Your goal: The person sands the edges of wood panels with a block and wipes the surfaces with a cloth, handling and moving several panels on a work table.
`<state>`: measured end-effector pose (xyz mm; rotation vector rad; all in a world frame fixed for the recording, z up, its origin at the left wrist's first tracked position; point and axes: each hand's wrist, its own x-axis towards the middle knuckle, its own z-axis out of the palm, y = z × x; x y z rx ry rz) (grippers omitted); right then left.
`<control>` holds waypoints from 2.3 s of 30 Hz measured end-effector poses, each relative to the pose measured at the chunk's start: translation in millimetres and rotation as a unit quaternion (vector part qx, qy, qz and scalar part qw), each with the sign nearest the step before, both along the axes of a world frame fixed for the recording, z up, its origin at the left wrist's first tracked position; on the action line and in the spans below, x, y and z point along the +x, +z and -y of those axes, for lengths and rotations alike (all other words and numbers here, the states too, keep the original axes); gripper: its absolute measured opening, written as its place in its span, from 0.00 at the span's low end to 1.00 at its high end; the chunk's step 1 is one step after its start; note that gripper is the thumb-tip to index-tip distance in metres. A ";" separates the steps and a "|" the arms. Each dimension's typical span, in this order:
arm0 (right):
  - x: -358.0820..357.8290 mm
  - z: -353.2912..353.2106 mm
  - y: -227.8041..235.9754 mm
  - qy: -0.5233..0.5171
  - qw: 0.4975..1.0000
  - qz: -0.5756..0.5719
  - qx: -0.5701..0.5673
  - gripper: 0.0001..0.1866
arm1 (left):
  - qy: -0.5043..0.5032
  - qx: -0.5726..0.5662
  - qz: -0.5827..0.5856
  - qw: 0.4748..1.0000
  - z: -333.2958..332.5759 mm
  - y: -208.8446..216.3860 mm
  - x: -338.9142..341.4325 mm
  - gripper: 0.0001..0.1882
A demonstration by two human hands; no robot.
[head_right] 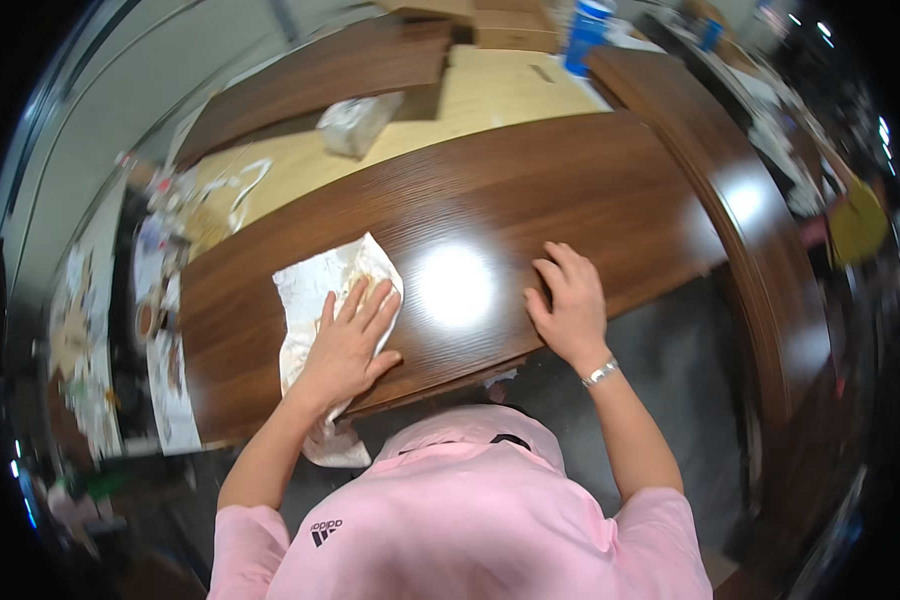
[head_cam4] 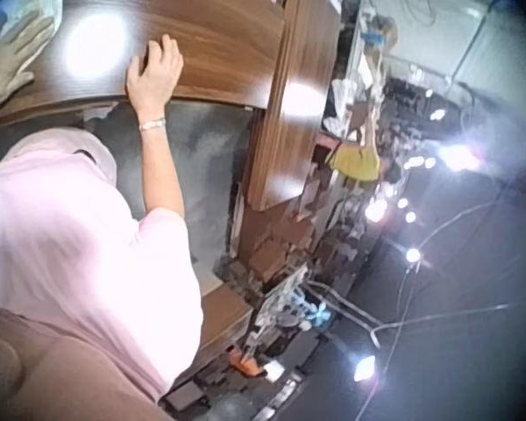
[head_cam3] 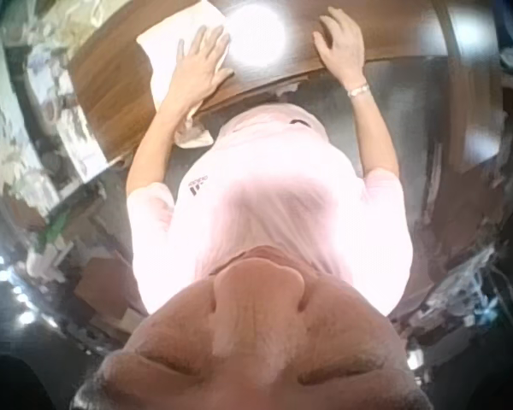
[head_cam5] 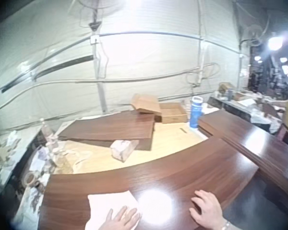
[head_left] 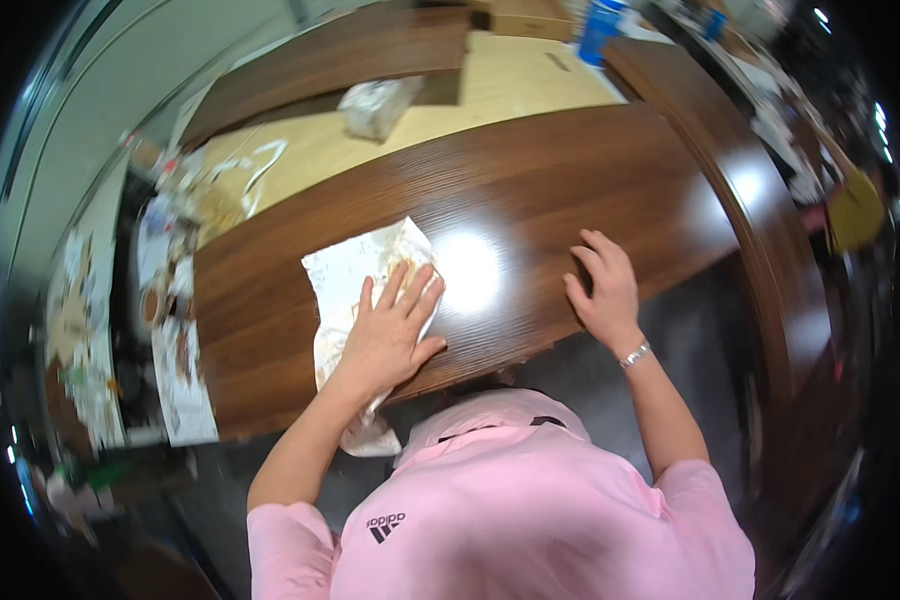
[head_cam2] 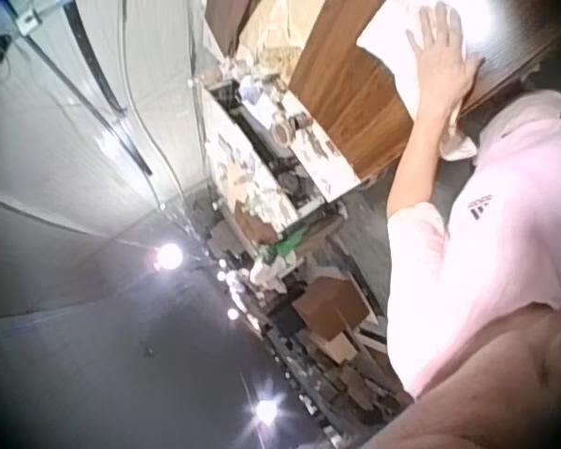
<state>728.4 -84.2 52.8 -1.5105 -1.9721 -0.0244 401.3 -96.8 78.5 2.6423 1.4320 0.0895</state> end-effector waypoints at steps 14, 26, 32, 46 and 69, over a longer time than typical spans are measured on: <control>-1.8 103.1 -26.4 -0.108 0.988 -0.109 -0.009 0.29 | -0.352 -0.009 0.057 0.934 -59.7 -10.4 171.3 0.37; 196.4 25.1 -15.8 -0.296 0.928 -0.168 0.155 0.13 | -0.423 -0.011 0.088 0.902 -146.9 -20.0 386.9 0.34; 281.0 -28.5 -7.8 -0.296 0.918 -0.238 0.112 0.12 | -0.162 -0.009 0.067 0.984 -307.3 -32.3 438.2 0.35; 293.8 -108.1 14.2 -0.155 0.946 -0.087 -0.271 0.37 | -0.122 -0.018 0.081 0.989 -300.7 -22.7 464.9 0.38; 305.7 -319.6 -21.2 -0.058 0.872 -0.412 -0.258 0.18 | 0.614 0.166 0.070 0.768 -26.6 -66.6 -82.0 0.22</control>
